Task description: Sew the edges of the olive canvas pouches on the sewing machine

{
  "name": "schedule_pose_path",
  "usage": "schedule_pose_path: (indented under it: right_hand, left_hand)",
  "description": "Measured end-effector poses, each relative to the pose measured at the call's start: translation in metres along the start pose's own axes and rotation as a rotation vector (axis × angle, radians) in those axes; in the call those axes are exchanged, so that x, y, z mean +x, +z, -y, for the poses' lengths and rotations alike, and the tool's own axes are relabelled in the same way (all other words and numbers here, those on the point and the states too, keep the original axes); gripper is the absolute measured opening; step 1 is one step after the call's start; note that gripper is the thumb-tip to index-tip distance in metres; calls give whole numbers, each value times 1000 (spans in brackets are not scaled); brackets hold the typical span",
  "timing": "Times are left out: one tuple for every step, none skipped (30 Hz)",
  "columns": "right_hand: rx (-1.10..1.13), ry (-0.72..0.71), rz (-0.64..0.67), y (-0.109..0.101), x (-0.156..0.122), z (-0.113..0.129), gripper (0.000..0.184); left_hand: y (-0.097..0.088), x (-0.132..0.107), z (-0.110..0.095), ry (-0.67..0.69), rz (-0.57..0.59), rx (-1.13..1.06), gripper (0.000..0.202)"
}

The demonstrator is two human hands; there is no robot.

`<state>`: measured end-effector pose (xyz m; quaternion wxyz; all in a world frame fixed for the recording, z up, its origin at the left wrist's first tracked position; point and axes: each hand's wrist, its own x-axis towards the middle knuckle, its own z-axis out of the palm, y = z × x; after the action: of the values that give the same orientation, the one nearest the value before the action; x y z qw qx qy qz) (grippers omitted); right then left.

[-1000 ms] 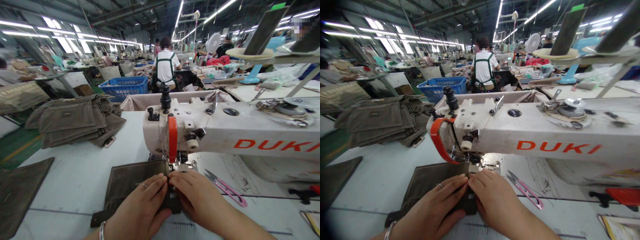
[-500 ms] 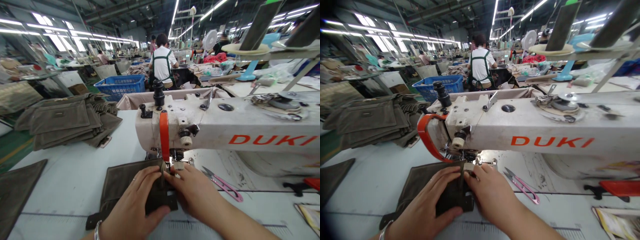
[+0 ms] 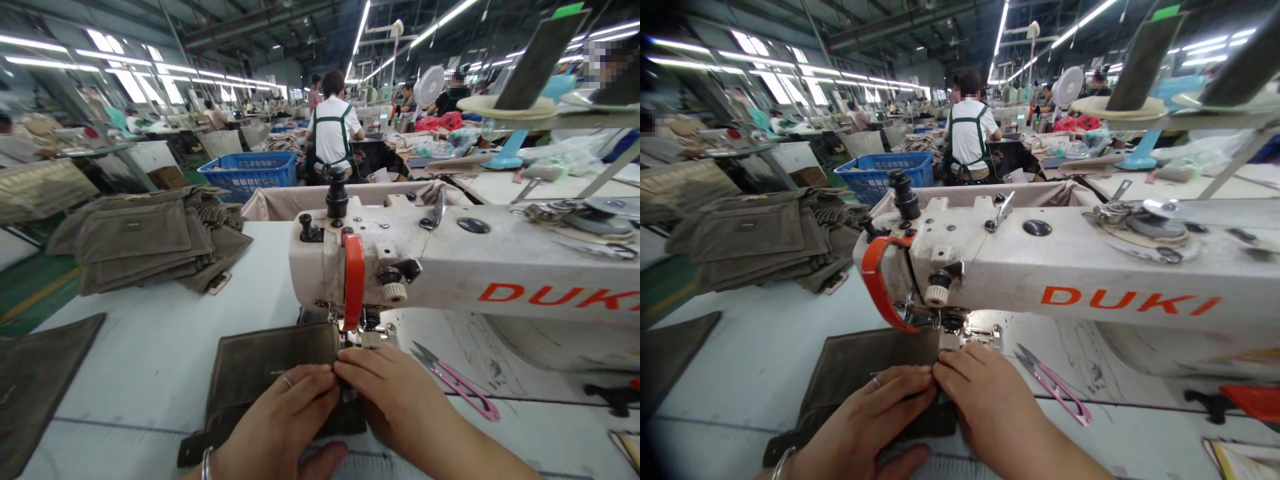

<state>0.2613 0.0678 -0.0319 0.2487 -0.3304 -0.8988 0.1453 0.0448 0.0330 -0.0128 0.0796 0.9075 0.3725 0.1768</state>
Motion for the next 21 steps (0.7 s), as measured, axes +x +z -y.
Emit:
schedule_pose_path:
  right_hand:
    - [-13,-15,1,1,-1,-1,47]
    - [-20,-26,-4,2,-2,-1,47]
    - [-26,-25,-10,3,-3,-2,46]
    - [-30,-22,-19,4,-3,-2,45]
    - [-34,-20,-32,5,-3,-2,44]
    - [-37,-18,-42,5,-3,-2,44]
    - [-37,-14,-52,6,-2,-2,44]
    - [-34,-11,-61,6,-1,-2,44]
    - [-28,-12,-71,5,0,-2,45]
    - [-22,-10,-79,5,1,-2,45]
    - [-20,-5,-80,5,2,-2,44]
    - [-23,9,-73,5,3,-3,44]
    - [-30,30,-59,5,4,-3,44]
    - [-38,57,-38,5,4,-3,45]
    - [-46,82,-17,5,4,-4,45]
    - [-50,99,2,5,4,-5,45]
    - [-48,108,20,6,4,-5,45]
    - [-43,114,33,6,4,-6,45]
    - [-37,119,41,7,4,-6,45]
    - [-38,126,45,8,4,-7,46]
    - [-46,141,48,8,4,-8,48]
  left_hand:
    - [1,-1,0,14,-33,-19,38]
    - [1,0,1,20,-58,-37,35]
    - [1,0,1,20,-76,-48,33]
    - [1,2,2,22,-86,-55,32]
    - [0,4,3,24,-91,-64,32]
    - [-1,6,4,25,-101,-73,32]
    - [-2,8,5,22,-104,-83,31]
    - [-3,10,7,20,-101,-95,31]
    - [-4,13,8,20,-97,-107,30]
    - [-5,15,11,19,-91,-118,29]
    - [-5,17,13,23,-83,-127,28]
    - [-5,19,16,35,-77,-135,27]
    - [-4,22,19,52,-73,-143,26]
    - [-4,24,22,66,-73,-149,25]
    - [-4,27,25,79,-77,-153,23]
    - [-4,29,29,90,-84,-154,21]
    - [-3,32,31,96,-91,-152,20]
    - [-3,34,34,99,-94,-148,20]
    - [-3,36,37,102,-97,-143,19]
    - [-3,39,40,108,-99,-138,19]
    - [-3,41,43,115,-100,-134,19]
